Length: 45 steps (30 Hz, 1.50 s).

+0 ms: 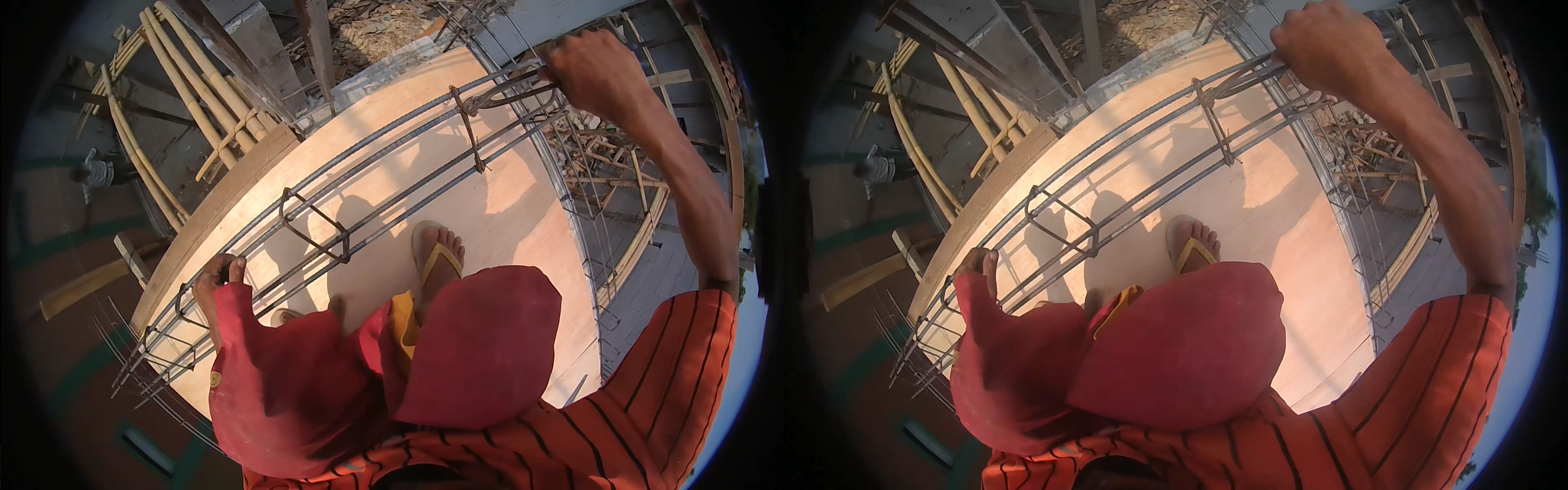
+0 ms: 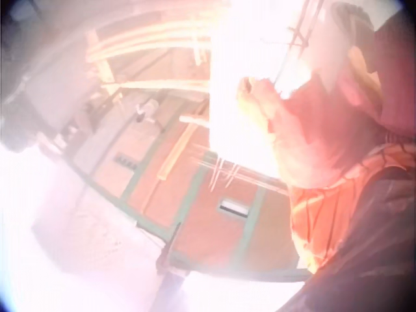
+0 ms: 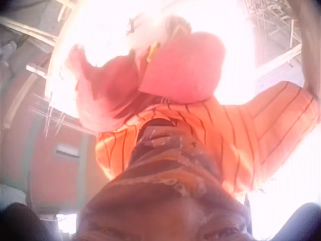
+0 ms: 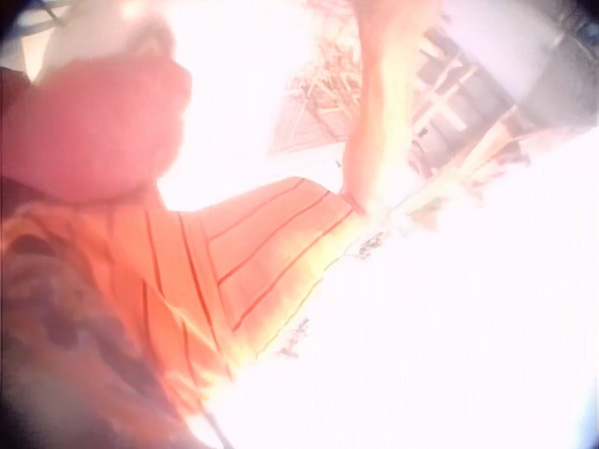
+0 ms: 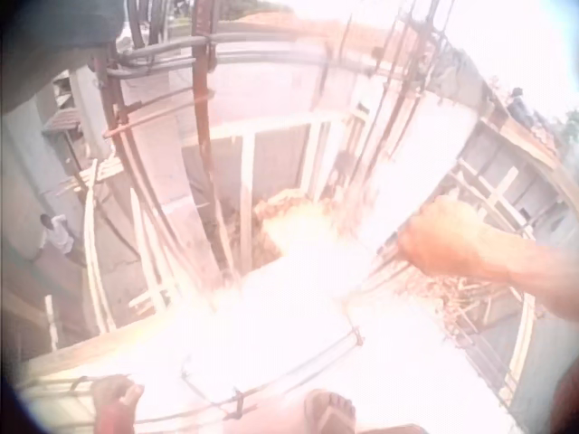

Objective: The person assembles a rebar cage by hand, using a hook tool to twist wire around the intersections of metal rods on top of a wooden board.

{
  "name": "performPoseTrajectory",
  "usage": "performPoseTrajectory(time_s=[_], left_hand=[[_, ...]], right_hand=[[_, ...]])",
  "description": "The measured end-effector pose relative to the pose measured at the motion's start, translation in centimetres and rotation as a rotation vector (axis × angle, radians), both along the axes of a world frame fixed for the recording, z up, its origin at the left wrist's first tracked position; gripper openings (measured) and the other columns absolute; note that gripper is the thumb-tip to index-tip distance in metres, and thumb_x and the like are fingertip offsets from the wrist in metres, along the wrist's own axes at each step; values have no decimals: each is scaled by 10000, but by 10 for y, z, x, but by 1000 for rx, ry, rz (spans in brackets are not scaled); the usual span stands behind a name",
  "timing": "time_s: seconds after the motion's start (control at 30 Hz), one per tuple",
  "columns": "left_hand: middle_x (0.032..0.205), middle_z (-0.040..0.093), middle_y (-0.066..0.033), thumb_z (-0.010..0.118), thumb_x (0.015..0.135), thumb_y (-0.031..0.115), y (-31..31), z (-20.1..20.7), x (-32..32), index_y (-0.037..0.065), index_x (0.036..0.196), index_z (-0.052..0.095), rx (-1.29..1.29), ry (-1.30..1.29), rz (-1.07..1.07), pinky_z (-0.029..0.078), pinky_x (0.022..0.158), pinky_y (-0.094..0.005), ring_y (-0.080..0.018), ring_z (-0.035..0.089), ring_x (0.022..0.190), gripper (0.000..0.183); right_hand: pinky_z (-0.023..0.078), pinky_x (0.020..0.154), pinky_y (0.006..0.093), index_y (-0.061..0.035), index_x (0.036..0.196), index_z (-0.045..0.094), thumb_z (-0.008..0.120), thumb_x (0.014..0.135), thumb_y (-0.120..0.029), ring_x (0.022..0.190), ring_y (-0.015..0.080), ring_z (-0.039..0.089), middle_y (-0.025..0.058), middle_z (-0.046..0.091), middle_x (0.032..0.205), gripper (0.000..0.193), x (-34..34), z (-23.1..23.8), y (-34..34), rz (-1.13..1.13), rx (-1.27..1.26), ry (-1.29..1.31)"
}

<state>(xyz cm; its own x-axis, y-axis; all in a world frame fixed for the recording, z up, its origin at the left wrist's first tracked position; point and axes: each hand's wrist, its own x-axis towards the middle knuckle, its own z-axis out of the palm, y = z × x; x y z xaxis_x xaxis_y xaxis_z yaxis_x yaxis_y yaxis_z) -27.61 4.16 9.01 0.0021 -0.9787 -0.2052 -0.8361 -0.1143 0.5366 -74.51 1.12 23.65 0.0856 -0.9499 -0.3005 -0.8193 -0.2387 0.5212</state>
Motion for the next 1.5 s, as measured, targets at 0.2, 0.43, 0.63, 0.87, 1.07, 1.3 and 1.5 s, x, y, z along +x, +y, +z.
performPoseTrajectory(time_s=[0.2,0.43,0.63,0.87,1.07,1.3,1.5], left_hand=[[647,595,-122,647,839,257,4,-12,8,-17,799,646,-56,34,-65,420,558,-327,-215,543,583,277],[582,524,-61,654,833,224,-1,-6,17,-6,764,629,70,78,24,369,501,-296,-146,446,525,242],[573,503,-32,665,828,214,1,3,24,-6,770,621,180,201,137,352,501,-280,-123,420,524,232],[569,490,-21,681,821,191,17,2,22,-5,772,613,20,206,53,344,503,-269,-113,412,530,213],[589,558,-66,717,816,248,13,-10,31,-11,782,635,-36,150,47,364,492,-293,-133,464,533,274],[602,568,-70,686,844,262,-5,-10,37,-8,794,627,-14,166,-63,362,485,-292,-131,465,523,280],[603,557,-48,691,838,241,0,-9,32,-9,786,612,62,220,-56,358,493,-273,-110,448,546,268]], right_hand=[[452,688,502,-43,877,594,531,925,-284,835,468,575,242,616,795,253,-90,-189,123,-473,-163,-773],[451,644,465,-42,900,590,562,901,-254,710,420,589,220,588,692,215,-43,-158,139,-709,-179,-751],[482,638,491,-102,937,608,516,919,-311,709,410,617,199,630,720,229,-39,-105,112,-531,-139,-460],[489,767,478,-61,1119,574,551,881,-176,864,408,625,237,649,915,265,-33,-96,89,-532,-122,-569],[485,785,472,-58,1180,542,581,863,-158,889,403,621,223,654,919,335,-34,-124,91,-630,85,-558],[488,754,445,-108,1075,597,543,903,-329,858,356,638,174,664,867,285,-23,-215,129,-946,4,-760],[493,775,442,-100,1071,595,553,886,-319,891,363,635,168,663,934,289,-3,-268,149,-986,-56,-873]])
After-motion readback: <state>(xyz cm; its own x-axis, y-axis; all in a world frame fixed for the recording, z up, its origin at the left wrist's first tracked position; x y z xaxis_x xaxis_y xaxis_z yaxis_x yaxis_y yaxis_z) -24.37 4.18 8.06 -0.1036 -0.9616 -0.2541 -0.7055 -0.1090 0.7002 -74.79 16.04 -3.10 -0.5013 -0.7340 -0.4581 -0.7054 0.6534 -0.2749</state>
